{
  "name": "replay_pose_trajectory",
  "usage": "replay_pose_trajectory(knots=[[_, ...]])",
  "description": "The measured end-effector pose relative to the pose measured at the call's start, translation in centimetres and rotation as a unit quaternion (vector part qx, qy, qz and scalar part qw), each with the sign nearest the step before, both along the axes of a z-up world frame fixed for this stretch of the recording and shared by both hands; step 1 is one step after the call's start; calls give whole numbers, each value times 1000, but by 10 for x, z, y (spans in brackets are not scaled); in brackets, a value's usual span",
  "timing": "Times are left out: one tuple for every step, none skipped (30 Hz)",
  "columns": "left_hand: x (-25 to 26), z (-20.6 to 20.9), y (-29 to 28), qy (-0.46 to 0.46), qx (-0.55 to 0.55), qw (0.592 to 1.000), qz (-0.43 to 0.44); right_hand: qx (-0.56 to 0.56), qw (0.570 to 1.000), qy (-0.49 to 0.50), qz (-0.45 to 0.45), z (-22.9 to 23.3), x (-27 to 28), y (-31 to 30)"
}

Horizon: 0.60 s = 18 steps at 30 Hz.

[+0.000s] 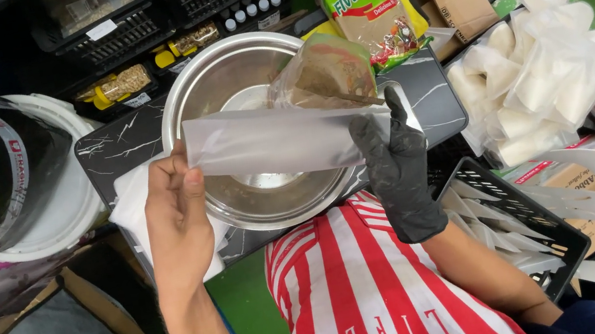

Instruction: Scooping spice powder from a large bag into smaller plastic bags using a spoon on a digital scale.

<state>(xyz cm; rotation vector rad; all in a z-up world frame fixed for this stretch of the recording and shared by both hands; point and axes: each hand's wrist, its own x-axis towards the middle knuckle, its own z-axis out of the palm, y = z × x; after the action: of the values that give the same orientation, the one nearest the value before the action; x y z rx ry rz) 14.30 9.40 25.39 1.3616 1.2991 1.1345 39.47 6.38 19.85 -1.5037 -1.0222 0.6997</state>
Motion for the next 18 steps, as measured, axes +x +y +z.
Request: replay_pose_trajectory(knots=[[-2,-2,0,10,1,1000,2,-7,1000,14,2,3,-2,0],[-3,-4,1,20,2,1000,3,-12,1000,28,2,6,-4,1],[0,-3,2,20,3,1000,3,-12,1000,28,2,21,-11,3],[4,-2,2,9,16,1000,15,-21,999,49,3,37,-17,5],[7,-1,2,-2,29,999,27,-31,997,70,3,53,-24,6],[8,-7,2,-2,30,999,26,-30,997,70,3,37,-16,5],[9,-13,1,-20,17,999,29,-37,996,82,-2,22,-9,3],[10,-19,0,-39,4,999,31,-44,995,94,-9,7,-1,1],[5,-32,0,-39,4,999,29,-44,995,93,-11,2,2,0],[-2,-45,-1,-22,-4,1000,16,-54,992,112,-19,-4,4,-1],[-8,-59,-2,-4,-11,1000,4,-65,989,130,-27,-9,6,-1],[-11,-59,-3,-4,-12,1000,3,-65,989,130,-28,-9,5,-4],[-13,-59,-5,11,-14,1000,-6,-80,989,124,-18,-9,3,-6],[-15,-59,-8,27,-17,999,-15,-96,989,117,-7,-8,1,-8],[-18,-58,-10,27,-18,999,-16,-96,988,117,-8,-9,1,-10],[-20,-56,-12,32,-24,999,-15,-102,989,109,1,-9,2,-12],[-22,-55,-14,38,-29,999,-14,-109,989,101,11,-10,3,-13],[-24,-53,-15,38,-29,999,-13,-109,989,101,12,-11,7,-14]])
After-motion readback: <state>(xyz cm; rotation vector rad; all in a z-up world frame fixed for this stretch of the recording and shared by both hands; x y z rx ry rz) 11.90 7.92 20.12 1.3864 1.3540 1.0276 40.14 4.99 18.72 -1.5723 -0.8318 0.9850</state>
